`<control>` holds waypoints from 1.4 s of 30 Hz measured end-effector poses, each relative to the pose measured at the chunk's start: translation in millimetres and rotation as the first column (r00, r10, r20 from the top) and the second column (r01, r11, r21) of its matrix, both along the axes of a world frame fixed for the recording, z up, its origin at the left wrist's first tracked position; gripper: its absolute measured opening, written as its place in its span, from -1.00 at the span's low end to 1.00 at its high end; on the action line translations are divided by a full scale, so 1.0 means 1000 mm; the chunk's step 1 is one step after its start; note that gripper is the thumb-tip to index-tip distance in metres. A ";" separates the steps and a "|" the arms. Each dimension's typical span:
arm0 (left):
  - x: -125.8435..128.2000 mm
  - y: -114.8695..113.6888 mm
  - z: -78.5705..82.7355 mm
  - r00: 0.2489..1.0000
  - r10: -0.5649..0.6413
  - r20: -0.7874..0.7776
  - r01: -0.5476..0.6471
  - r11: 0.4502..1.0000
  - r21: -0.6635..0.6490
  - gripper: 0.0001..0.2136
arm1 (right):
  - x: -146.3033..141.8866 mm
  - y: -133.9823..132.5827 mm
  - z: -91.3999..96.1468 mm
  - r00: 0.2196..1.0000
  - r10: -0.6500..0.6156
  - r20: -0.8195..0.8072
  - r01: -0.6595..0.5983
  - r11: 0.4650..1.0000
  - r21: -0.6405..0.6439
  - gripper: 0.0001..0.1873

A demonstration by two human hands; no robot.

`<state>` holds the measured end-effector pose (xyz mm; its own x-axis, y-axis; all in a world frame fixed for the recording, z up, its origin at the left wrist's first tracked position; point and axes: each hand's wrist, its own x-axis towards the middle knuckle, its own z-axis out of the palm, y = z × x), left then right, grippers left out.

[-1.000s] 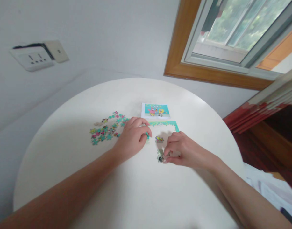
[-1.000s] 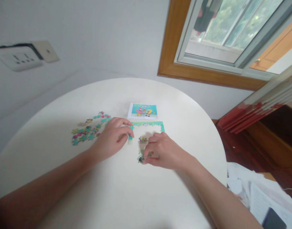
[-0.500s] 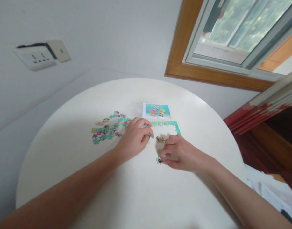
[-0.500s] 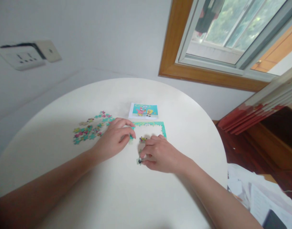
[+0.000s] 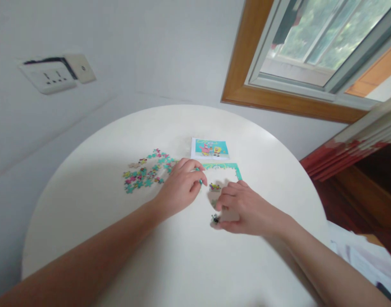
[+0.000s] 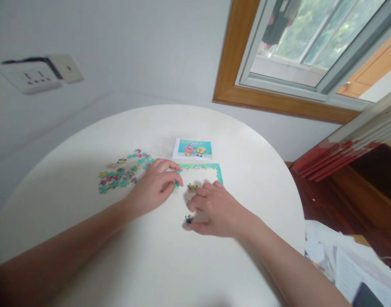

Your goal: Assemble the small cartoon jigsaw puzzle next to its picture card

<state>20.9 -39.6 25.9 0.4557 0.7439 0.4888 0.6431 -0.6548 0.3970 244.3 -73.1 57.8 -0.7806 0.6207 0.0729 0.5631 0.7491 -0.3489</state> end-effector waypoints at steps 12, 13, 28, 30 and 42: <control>0.000 0.000 0.001 1.000 -0.015 0.000 0.015 1.000 0.003 -0.72 | 0.004 0.002 -0.002 0.999 0.021 0.029 -0.018 0.996 -0.089 -0.85; 0.000 -0.001 0.000 1.000 -0.020 -0.005 0.020 1.000 -0.001 -0.72 | 0.005 0.002 -0.001 0.999 0.022 0.028 -0.019 0.995 -0.094 -0.85; 0.008 -0.004 -0.007 0.989 -0.034 -0.141 0.027 0.998 -0.049 -0.82 | 0.025 0.040 -0.017 0.976 -0.220 0.003 0.218 0.972 0.091 -0.83; 0.010 -0.004 -0.007 0.989 -0.009 -0.145 0.002 0.999 -0.048 -0.84 | 0.023 0.039 -0.018 0.976 -0.220 0.006 0.218 0.972 0.092 -0.79; 0.015 -0.007 -0.005 0.984 0.042 -0.170 -0.057 0.995 -0.078 -0.88 | 0.031 0.037 -0.010 0.955 -0.281 0.089 0.273 0.957 0.092 -0.81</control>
<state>35.8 -46.2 20.9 0.4879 0.8022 0.3441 0.7362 -0.5900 0.3317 274.9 -35.7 48.0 -0.5842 0.8093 0.0605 0.7815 0.5811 -0.2268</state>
